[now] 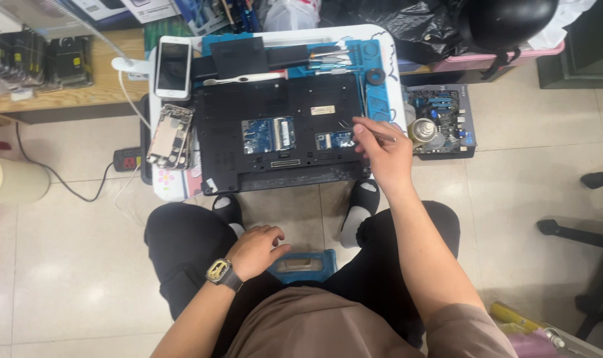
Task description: The person works on the underside of a disassembled laptop, using a small metal tool to pry and adjust internal components. They then use a spray can to apply a substance to the motherboard area and continue manipulating parts with their hands and tools.
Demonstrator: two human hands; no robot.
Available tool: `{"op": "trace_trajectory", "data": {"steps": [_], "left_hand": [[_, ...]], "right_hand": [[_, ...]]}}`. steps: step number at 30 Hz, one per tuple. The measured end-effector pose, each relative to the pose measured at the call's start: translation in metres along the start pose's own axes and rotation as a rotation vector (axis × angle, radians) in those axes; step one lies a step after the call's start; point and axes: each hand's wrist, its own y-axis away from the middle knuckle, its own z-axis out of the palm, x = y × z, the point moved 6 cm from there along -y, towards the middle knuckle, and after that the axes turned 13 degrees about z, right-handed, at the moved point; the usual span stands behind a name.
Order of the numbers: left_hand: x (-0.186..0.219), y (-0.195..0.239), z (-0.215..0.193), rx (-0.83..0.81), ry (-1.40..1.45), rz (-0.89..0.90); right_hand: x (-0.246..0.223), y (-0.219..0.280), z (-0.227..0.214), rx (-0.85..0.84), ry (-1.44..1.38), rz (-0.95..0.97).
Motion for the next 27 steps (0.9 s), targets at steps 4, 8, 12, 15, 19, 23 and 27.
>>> {"op": "trace_trajectory", "data": {"steps": [4,8,12,15,19,23,27], "left_hand": [[0.025,0.013,-0.028,0.134,0.057,0.074],[0.026,0.021,-0.049,0.314,0.217,0.087],[0.033,0.030,-0.050,0.359,0.270,0.113],[0.037,0.037,-0.043,0.404,0.251,0.229],[0.039,0.043,-0.043,0.417,0.239,0.289],[0.035,0.051,-0.039,0.429,0.268,0.316],[0.025,0.060,-0.031,0.397,0.258,0.294]], "right_hand": [[-0.001,0.038,0.021,-0.060,-0.177,0.165],[0.014,0.061,0.043,-0.108,-0.288,0.281],[0.030,0.072,0.059,-0.136,-0.229,0.324],[0.025,0.084,0.069,-0.126,-0.226,0.363],[0.025,0.084,0.084,-0.106,-0.168,0.337],[0.022,0.074,0.091,-0.067,-0.138,0.263],[0.020,0.057,0.093,-0.019,-0.223,0.226]]}}
